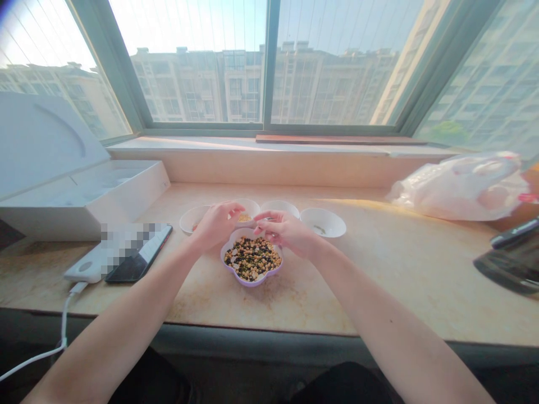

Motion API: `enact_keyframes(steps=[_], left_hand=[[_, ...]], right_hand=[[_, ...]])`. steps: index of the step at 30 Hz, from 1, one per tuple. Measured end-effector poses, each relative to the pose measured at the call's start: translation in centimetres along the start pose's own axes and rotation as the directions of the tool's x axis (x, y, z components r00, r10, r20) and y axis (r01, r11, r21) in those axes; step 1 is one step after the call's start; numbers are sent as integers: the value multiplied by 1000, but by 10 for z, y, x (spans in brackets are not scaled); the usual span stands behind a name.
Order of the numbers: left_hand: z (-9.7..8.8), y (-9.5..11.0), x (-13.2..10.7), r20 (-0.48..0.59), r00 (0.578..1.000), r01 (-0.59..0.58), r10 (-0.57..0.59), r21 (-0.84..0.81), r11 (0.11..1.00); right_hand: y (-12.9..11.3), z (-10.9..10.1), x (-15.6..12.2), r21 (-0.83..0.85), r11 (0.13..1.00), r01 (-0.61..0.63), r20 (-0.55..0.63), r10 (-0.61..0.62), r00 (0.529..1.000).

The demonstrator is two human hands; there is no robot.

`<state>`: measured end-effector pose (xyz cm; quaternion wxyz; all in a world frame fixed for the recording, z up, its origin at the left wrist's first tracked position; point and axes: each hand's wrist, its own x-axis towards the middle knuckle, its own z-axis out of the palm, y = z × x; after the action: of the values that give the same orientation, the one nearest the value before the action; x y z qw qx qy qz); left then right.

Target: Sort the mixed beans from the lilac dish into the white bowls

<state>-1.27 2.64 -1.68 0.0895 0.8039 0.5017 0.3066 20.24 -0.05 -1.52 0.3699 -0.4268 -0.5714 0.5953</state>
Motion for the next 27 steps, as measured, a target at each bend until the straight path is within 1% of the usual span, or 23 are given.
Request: enact_keyframes(steps=[2, 4, 5, 6, 7, 8, 9, 10, 11, 12, 14, 17, 20, 23, 27], left_hand=[[-2, 2, -1, 22, 999, -27, 27, -10, 1000], [-5, 6, -2, 93, 991, -96, 97, -15, 995], [-6, 8, -4, 148, 979, -142, 143, -18, 990], [-8, 11, -6, 211, 958, -193, 194, -25, 981], [-9, 14, -8, 276, 930, -243, 243, -37, 969], [-10, 18, -10, 329, 900, -285, 287, -53, 957], [-11, 21, -13, 376, 864, -332, 335, -75, 940], [-11, 24, -15, 416, 827, -374, 379, -98, 922], [-11, 27, -17, 442, 799, -399, 408, -118, 909], [-10, 29, -19, 462, 775, -419, 431, -135, 898], [-6, 32, -22, 476, 742, -452, 471, -164, 877], [1, 33, -22, 476, 726, -477, 495, -169, 862], [7, 34, -22, 478, 716, -496, 509, -163, 853], [9, 36, -22, 479, 706, -517, 521, -153, 842], [11, 40, -23, 465, 704, -547, 537, -127, 828]], right_hand=[[0, -2, 1, 34, 999, 9, -25, -8, 1000], [0, -5, 4, 5, 999, 53, -74, -53, 996], [0, -7, 5, -43, 995, 87, -110, -91, 990], [0, -9, 6, -120, 985, 126, -157, -144, 977], [0, -12, 8, -228, 960, 163, -209, -212, 955], [0, -15, 9, -356, 915, 188, -253, -288, 923], [0, -18, 10, -488, 850, 196, -279, -366, 888], [0, -21, 11, -604, 774, 188, -286, -431, 856], [1, -24, 11, -695, 699, 169, -281, -480, 831], [1, -27, 12, -758, 635, 149, -268, -512, 816], [3, -32, 13, -828, 548, 121, -242, -542, 805], [7, -38, 15, -878, 472, 85, -222, -557, 800], [10, -40, 17, -902, 432, 24, -233, -533, 813], [12, -40, 18, -912, 409, -2, -237, -524, 818], [11, -36, 18, -912, 410, 30, -219, -546, 809]])
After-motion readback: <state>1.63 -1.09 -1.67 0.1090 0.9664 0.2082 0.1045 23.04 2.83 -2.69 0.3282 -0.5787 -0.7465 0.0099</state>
